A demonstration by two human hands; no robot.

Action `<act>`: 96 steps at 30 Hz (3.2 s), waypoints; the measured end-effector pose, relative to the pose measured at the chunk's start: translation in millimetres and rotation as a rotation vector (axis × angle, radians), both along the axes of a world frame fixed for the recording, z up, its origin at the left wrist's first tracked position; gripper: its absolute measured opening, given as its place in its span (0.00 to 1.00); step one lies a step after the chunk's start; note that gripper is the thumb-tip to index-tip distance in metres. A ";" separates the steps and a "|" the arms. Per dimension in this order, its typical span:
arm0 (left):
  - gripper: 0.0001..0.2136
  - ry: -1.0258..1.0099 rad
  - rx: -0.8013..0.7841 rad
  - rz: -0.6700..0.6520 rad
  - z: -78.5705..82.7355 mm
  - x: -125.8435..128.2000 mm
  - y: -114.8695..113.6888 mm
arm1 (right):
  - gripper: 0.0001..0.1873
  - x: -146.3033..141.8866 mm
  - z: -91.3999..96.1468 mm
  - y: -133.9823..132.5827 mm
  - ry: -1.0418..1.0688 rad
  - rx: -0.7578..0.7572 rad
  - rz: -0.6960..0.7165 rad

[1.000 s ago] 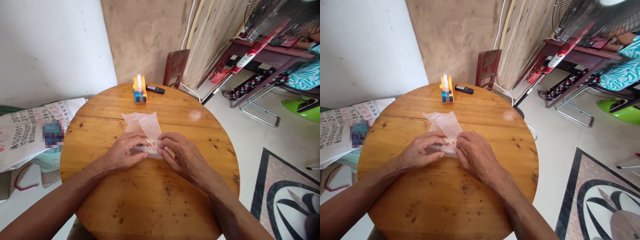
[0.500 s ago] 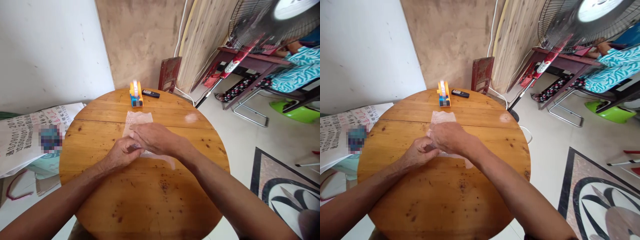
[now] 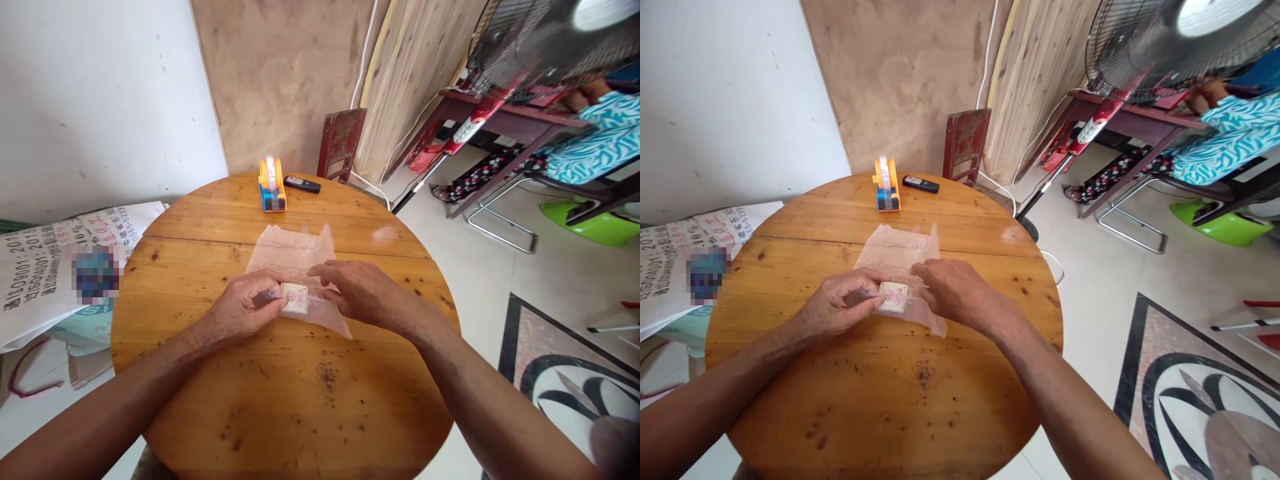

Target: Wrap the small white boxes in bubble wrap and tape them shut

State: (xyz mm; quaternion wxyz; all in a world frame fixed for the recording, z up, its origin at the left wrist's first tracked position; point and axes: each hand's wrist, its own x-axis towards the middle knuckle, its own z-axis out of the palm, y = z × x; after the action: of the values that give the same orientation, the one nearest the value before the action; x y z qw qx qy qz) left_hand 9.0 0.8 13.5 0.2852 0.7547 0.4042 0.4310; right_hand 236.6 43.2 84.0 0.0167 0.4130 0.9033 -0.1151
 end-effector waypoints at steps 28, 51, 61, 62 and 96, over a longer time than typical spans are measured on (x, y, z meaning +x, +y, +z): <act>0.03 0.031 0.018 -0.034 4.9 -4.3 -2.5 | 0.26 -1.4 -35.2 -2.8 0.450 -0.240 0.011; 0.07 0.050 -0.354 0.035 18.3 9.6 23.1 | 0.08 0.9 -33.1 -4.2 0.644 -0.319 -0.240; 0.09 -0.212 -0.536 -0.009 6.8 15.0 27.6 | 0.03 -2.2 -48.4 4.7 0.860 -0.536 -0.327; 0.10 -0.232 -0.546 -0.010 6.3 15.2 27.8 | 0.03 -2.4 -50.0 5.2 0.859 -0.542 -0.331; 0.15 -0.221 -0.559 -0.026 8.6 17.3 32.5 | 0.05 -11.2 -29.1 -23.4 0.409 0.445 0.218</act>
State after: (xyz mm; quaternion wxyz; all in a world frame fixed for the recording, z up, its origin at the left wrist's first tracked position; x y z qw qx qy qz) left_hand 26.3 33.3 22.1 0.5297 0.6007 0.4638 0.3788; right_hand 225.4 19.8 54.9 -0.2435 0.2758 0.9299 0.0069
